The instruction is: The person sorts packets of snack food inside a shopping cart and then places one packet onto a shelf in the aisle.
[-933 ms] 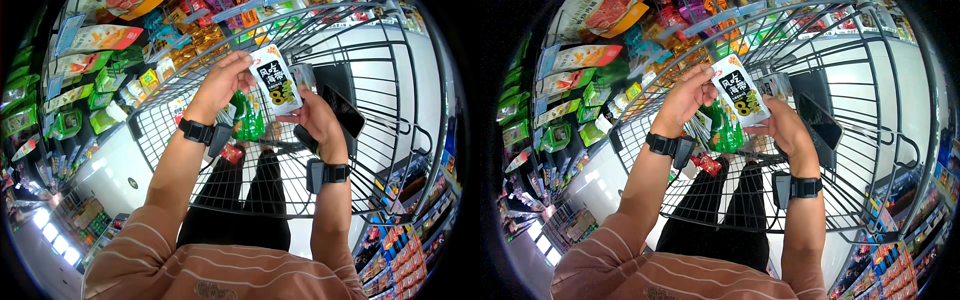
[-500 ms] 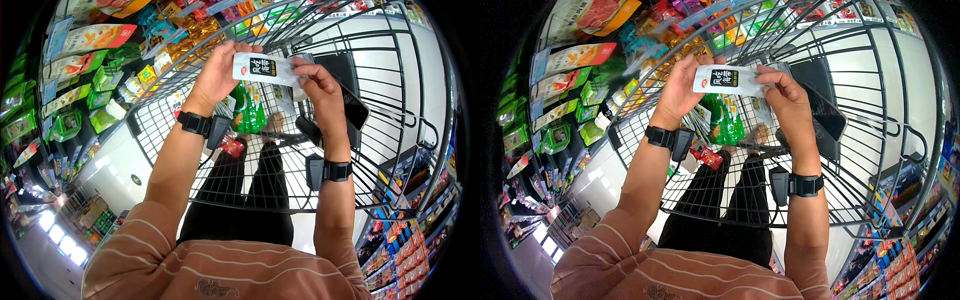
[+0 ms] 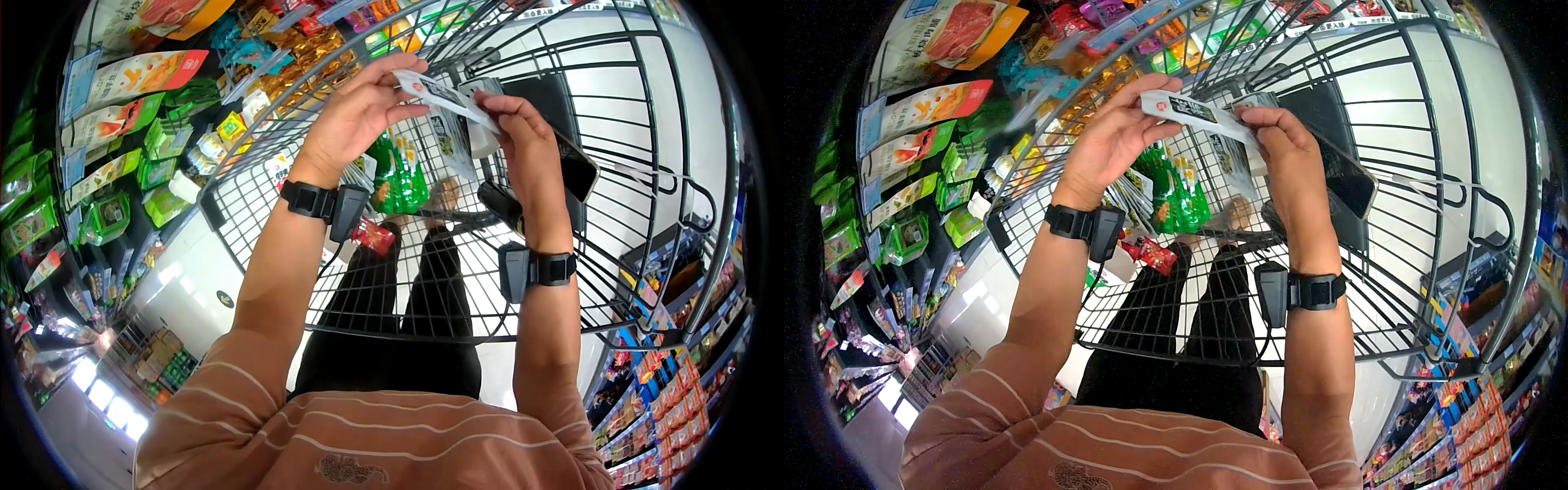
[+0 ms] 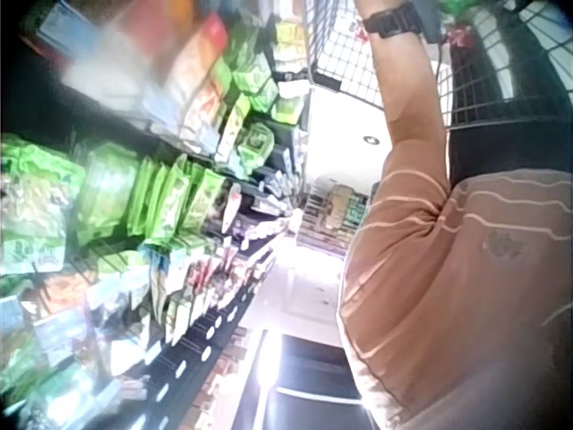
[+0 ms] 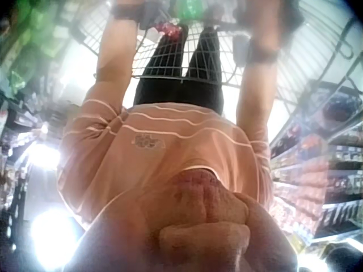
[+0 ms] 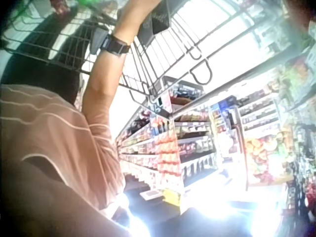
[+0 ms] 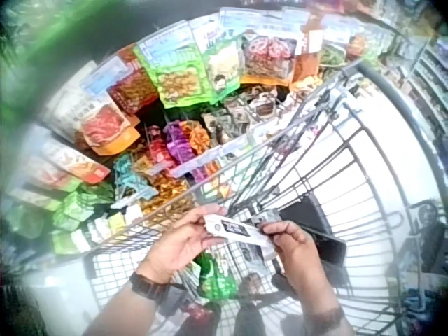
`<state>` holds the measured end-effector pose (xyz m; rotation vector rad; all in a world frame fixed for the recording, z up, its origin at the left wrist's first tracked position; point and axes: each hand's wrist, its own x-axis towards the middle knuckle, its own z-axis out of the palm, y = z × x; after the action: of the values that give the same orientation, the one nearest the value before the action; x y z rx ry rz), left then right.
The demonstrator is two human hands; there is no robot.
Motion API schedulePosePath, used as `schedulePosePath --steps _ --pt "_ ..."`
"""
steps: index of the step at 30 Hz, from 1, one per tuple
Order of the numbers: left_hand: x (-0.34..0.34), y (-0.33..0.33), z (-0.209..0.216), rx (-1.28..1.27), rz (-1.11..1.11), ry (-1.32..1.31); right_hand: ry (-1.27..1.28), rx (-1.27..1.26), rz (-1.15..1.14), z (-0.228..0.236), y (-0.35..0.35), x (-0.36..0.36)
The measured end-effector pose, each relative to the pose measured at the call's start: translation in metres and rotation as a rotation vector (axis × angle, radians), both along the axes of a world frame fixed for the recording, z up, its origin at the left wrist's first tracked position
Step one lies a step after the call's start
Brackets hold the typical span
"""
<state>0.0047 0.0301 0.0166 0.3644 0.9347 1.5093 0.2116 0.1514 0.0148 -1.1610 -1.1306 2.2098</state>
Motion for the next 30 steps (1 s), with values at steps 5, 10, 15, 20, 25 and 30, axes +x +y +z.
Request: schedulePosePath --steps 5,10,15,20,25,30 --pt "0.01 0.02 -0.008 -0.084 -0.057 0.368 -0.147 -0.014 -0.043 0.006 -0.002 -0.002" --pt "0.019 0.045 -0.029 -0.071 -0.127 0.763 -0.28 0.357 -0.027 0.01 0.007 0.004" --pt "0.026 0.062 -0.046 -0.085 -0.299 1.053 -0.126 0.296 -0.225 0.011 0.007 0.0" --pt "0.031 0.072 -0.026 -0.017 -0.25 1.094 -0.129 0.259 -0.236 0.01 0.009 0.004" --pt "0.022 0.071 -0.016 0.005 -0.327 1.148 -0.13 0.262 -0.266 0.009 0.01 0.004" --pt "0.019 0.074 -0.026 0.133 -0.364 1.391 -0.117 0.262 -0.272 0.011 0.01 0.003"
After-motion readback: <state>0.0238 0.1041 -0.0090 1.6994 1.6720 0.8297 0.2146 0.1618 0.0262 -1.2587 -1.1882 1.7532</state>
